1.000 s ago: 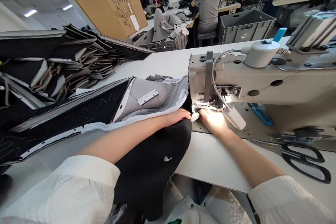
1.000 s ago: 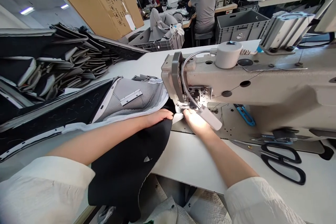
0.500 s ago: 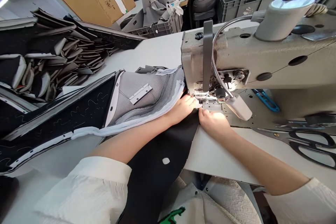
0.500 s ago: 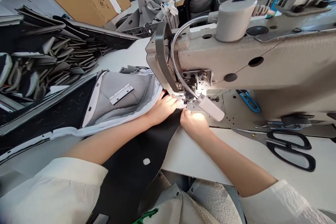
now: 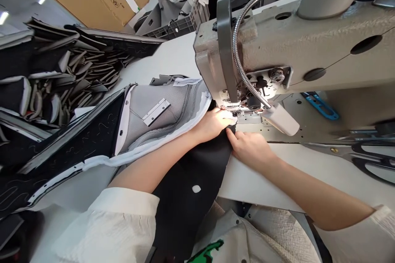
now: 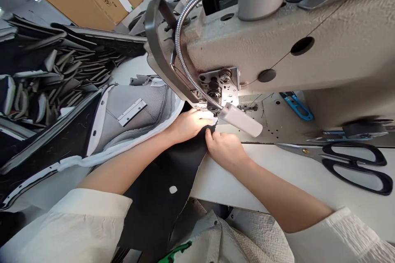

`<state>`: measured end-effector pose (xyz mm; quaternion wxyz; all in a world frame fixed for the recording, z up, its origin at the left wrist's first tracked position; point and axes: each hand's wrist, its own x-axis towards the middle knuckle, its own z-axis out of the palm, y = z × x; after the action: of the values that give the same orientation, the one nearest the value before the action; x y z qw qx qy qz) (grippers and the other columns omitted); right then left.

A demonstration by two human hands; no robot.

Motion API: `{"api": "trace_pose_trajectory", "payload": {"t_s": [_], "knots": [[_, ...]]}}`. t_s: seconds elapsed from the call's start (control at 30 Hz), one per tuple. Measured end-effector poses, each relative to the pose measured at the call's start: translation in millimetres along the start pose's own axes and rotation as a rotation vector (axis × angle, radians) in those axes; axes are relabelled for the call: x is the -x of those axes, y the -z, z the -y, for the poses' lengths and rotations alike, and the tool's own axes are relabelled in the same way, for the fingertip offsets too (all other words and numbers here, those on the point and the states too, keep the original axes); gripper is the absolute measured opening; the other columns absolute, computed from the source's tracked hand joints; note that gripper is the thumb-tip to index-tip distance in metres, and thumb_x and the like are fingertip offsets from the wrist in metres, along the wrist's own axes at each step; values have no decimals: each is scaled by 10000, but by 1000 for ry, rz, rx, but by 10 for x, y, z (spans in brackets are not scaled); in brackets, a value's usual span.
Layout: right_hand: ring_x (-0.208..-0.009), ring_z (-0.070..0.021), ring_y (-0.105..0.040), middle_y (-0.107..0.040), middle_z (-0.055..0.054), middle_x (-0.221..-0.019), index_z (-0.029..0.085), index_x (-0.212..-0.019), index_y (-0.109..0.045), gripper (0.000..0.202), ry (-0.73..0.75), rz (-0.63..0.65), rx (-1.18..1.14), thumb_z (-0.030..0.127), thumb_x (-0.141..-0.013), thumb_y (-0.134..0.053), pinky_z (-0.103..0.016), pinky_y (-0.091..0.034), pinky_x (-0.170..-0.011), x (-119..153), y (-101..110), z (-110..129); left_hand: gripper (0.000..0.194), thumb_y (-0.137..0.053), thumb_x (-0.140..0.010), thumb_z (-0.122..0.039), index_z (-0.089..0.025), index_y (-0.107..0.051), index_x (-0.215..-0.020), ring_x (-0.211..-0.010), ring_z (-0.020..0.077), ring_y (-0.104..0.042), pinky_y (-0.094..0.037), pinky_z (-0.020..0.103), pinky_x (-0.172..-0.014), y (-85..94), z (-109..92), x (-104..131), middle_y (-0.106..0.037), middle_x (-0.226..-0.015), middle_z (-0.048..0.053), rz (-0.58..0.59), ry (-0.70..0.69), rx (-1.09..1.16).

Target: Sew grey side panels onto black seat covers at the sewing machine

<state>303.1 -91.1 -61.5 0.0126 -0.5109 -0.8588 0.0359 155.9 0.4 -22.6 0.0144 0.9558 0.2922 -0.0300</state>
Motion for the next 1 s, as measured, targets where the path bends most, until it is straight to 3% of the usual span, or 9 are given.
{"api": "trace_pose_trajectory", "payload": {"t_s": [0.17,0.4,0.67,0.9,1.0], "knots": [[-666,-188,-597,-621,-106,-769,104,-1207,-579,419,9,16,-63,56,-844,-376,-314,-183,-476,9,81,-1,301,-451,-918,-148,-226,-617,-1157,-1130,235,-490,-459,287,-829,11,-76,23,-586,-1187,52,57,-12,-186],[-661,-195,-592,-625,-81,-730,158,-1196,-592,412,-80,-12,-60,89,-830,-415,-303,-176,-497,6,59,-125,206,-450,-910,-129,-132,-637,-998,-950,218,-547,-448,278,-721,-68,-230,-61,-606,-973,95,26,71,-304],[-644,-193,-594,-626,-63,-727,177,-1090,-639,359,-117,-20,-34,91,-813,-427,-295,-165,-495,0,29,-93,172,-489,-892,-119,-132,-657,-923,-998,222,-541,-458,278,-805,-141,-231,-51,-606,-981,101,-56,51,-315],[-652,-187,-600,-636,-72,-745,183,-1126,-629,381,-139,-43,-30,104,-809,-431,-295,-169,-490,-8,19,-59,190,-477,-904,-130,-132,-657,-964,-1001,217,-552,-497,281,-745,-119,-269,-50,-600,-1047,119,-33,71,-306],[-666,-187,-604,-642,-78,-767,192,-1179,-600,411,-138,-58,-20,112,-820,-417,-300,-170,-496,-2,29,-52,190,-488,-902,-137,-142,-664,-973,-1035,214,-542,-490,291,-816,-113,-241,-53,-608,-1043,103,-39,74,-280]]}}
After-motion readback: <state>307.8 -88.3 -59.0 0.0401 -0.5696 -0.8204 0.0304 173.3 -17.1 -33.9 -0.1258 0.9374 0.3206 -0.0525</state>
